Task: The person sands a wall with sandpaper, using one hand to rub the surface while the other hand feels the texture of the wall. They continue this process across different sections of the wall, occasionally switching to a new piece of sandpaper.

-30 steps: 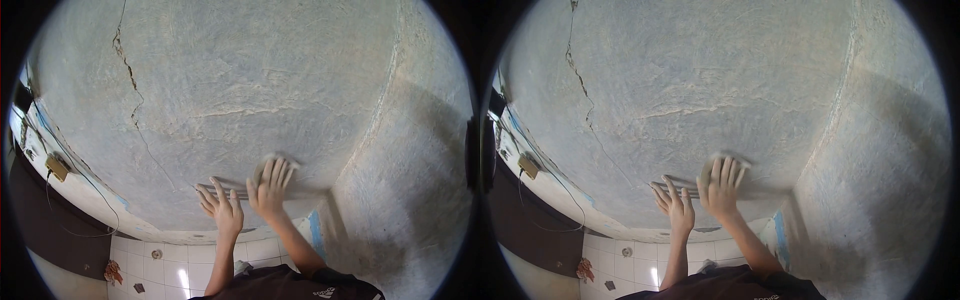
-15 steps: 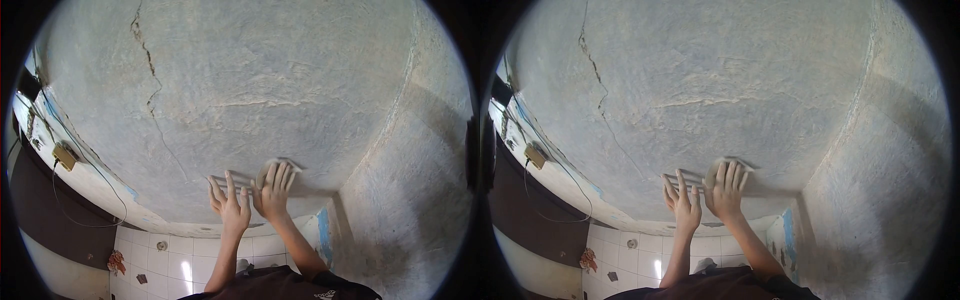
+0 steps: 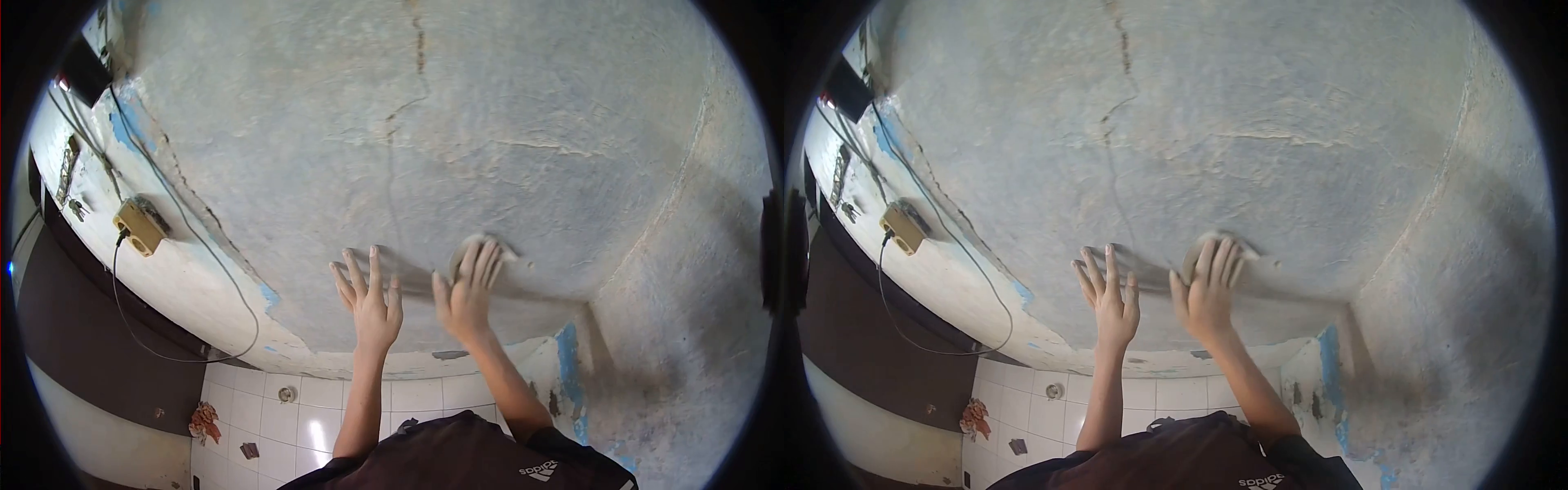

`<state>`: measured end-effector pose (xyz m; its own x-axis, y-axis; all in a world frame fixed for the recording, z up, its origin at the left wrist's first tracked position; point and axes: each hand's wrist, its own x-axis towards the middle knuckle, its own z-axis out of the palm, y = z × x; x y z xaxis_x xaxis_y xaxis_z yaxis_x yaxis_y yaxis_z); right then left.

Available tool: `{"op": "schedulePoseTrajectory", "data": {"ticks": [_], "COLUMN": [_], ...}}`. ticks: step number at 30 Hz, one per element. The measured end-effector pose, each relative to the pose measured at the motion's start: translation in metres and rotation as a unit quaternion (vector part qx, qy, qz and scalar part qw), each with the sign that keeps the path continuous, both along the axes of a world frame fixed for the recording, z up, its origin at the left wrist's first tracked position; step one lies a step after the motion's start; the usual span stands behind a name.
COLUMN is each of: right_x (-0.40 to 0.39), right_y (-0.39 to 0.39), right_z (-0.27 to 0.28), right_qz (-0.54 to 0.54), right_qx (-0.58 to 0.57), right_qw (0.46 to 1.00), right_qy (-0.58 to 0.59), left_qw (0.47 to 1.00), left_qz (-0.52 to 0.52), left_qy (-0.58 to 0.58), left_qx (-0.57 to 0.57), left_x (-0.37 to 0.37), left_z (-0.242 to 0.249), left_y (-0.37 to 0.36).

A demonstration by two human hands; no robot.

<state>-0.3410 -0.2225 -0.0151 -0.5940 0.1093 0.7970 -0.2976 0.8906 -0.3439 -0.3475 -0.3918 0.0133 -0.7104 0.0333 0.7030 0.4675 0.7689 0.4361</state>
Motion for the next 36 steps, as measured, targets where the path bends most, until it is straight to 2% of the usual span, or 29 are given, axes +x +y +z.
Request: {"op": "schedulePoseTrajectory", "data": {"ticks": [3, 6, 8, 11, 14, 16, 17, 19, 22, 26, 29, 32, 35, 36], "right_x": [-0.012, -0.015, -0.01, -0.014, -0.017, -0.025, -0.027, -0.03, -0.03, -0.013, -0.008, -0.017, -0.026, -0.023], "right_y": [-0.006, -0.031, -0.064, -0.104, -0.117, -0.097, -0.091, -0.085, -0.102, -0.141, -0.135, -0.11, -0.101, -0.104], "right_z": [0.063, 0.089, 0.066, -0.016, -0.028, 0.034, 0.061, 0.097, 0.068, -0.034, 0.003, 0.08, 0.103, 0.095], "right_qz": [0.001, -0.006, -0.017, -0.026, -0.022, -0.06, -0.067, -0.07, -0.078, -0.095, -0.109, -0.122, -0.134, -0.137], "right_qx": [0.006, 0.003, 0.011, 0.021, 0.007, 0.037, 0.038, 0.023, 0.014, -0.024, 0.004, 0.048, 0.064, 0.063], "right_qw": [0.996, 0.995, 0.997, 0.999, 1.0, 0.994, 0.993, 0.989, 0.989, 0.995, 0.993, 0.987, 0.98, 0.98], "right_qy": [0.084, 0.095, 0.069, -0.003, -0.022, 0.085, 0.086, 0.129, 0.124, 0.008, 0.034, 0.092, 0.131, 0.133], "left_qw": [1.0, 1.0, 1.0, 0.999, 0.998, 0.995, 0.989, 0.989, 0.989, 0.988, 0.989, 0.988, 0.986, 0.986], "left_qz": [0.01, 0.002, -0.019, -0.039, -0.031, -0.019, 0.004, -0.007, -0.024, -0.038, -0.033, -0.06, -0.091, -0.093], "left_qy": [-0.017, -0.026, -0.016, -0.008, -0.021, -0.023, -0.026, -0.03, -0.036, -0.058, -0.056, -0.093, -0.115, -0.113], "left_qx": [-0.02, -0.008, 0.015, 0.02, -0.053, -0.1, -0.144, -0.145, -0.14, -0.137, -0.132, -0.11, -0.083, -0.085], "left_x": [-0.002, -0.007, -0.011, -0.017, -0.022, -0.027, -0.029, -0.03, -0.031, -0.034, -0.035, -0.028, -0.021, -0.02], "left_z": [-0.002, -0.006, -0.01, -0.018, -0.028, -0.041, -0.045, -0.047, -0.047, -0.053, -0.056, -0.049, -0.046, -0.044], "left_y": [-0.036, -0.066, -0.082, -0.099, -0.114, -0.116, -0.115, -0.115, -0.116, -0.12, -0.116, -0.115, -0.114, -0.115]}}
